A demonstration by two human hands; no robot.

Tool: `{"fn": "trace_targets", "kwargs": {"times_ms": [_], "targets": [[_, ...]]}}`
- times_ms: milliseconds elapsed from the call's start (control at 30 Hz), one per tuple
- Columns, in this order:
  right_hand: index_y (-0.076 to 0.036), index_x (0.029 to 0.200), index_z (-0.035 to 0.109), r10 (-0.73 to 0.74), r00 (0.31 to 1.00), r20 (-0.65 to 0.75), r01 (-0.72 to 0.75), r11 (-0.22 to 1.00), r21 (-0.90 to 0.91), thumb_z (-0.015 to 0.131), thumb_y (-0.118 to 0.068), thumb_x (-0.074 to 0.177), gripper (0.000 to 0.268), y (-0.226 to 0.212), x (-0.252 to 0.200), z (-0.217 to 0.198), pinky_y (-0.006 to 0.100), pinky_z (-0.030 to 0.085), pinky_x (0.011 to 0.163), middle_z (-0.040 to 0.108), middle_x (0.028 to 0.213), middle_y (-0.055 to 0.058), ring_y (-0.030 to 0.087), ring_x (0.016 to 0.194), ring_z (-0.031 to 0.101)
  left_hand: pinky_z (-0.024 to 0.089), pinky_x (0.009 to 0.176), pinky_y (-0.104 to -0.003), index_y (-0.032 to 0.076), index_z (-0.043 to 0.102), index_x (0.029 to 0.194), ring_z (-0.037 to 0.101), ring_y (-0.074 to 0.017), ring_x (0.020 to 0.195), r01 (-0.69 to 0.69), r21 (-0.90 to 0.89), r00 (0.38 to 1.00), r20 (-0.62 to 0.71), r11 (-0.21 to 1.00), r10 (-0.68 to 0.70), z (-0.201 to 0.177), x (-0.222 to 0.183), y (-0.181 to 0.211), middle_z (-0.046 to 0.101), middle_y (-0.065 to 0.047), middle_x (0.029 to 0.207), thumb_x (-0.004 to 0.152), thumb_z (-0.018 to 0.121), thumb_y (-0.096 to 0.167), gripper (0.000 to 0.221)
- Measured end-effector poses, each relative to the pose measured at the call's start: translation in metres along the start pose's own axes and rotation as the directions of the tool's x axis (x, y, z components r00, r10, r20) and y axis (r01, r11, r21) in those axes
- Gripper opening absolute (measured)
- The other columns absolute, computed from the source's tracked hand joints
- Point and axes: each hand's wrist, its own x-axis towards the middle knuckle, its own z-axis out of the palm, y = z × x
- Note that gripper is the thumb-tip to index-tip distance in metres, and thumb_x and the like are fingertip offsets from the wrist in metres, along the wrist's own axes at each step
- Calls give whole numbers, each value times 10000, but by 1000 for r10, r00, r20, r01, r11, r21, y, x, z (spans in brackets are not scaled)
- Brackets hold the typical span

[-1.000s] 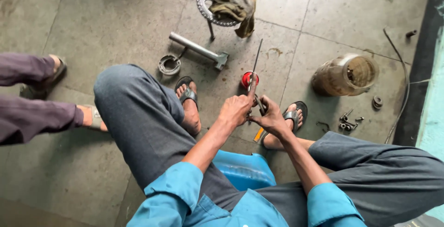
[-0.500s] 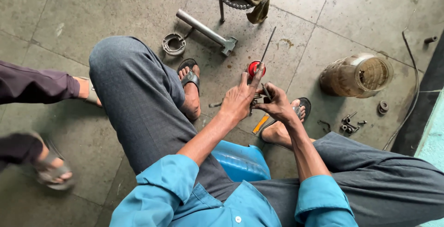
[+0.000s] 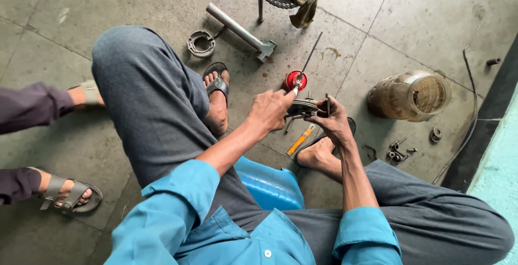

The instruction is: The recorder is cleaning and lubricating a motorcycle drum brake assembly, using a small tool to apply grease to the pivot points.

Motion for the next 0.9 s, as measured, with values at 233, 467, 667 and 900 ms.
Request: {"fn": "trace_targets", "kwargs": {"times_ms": [233, 467, 667, 900], "targets": [[8, 1182, 643, 30, 995, -91, -46, 984, -172, 855, 82, 734, 501, -9, -11, -7, 253, 594, 841, 682, 1114, 82, 105, 1000, 648, 578, 700, -502, 87, 609, 1043, 693, -395, 857, -167, 64, 983, 93, 984, 161, -15, 14, 10, 681, -177, 930, 669, 796, 84, 418], [-44, 1404, 606, 375, 838, -398, -363, 926, 107, 770, -129, 919, 519, -33, -67, -12, 292, 439, 587, 733, 1015, 97, 163, 705, 524, 596, 715, -485, 64, 614, 1028, 694, -392, 899, -188, 70, 972, 156, 980, 175, -18, 23, 19, 677, -189, 982, 678, 802, 61, 397], [-70, 1378, 687, -176, 960, -219, -46, 670, -741, 707, -92, 981, 398, -114, -89, 28, 328, 500, 691, 617, 923, 116, 212, 741, 576, 605, 720, -470, 57, 631, 1041, 696, -387, 934, -162, 45, 970, 189, 986, 151, -16, 20, 28, 684, -183, 988, 696, 798, 48, 384], [-100, 1277, 710, -294, 956, 10, 160, 490, -857, 761, -111, 896, 384, -121, -78, 30, 370, 552, 698, 689, 1078, 115, 256, 845, 692, 614, 696, -467, 46, 660, 1028, 702, -366, 953, -132, 46, 976, 183, 990, 122, -18, 19, 32, 679, -192, 989, 720, 786, 53, 332]]}}
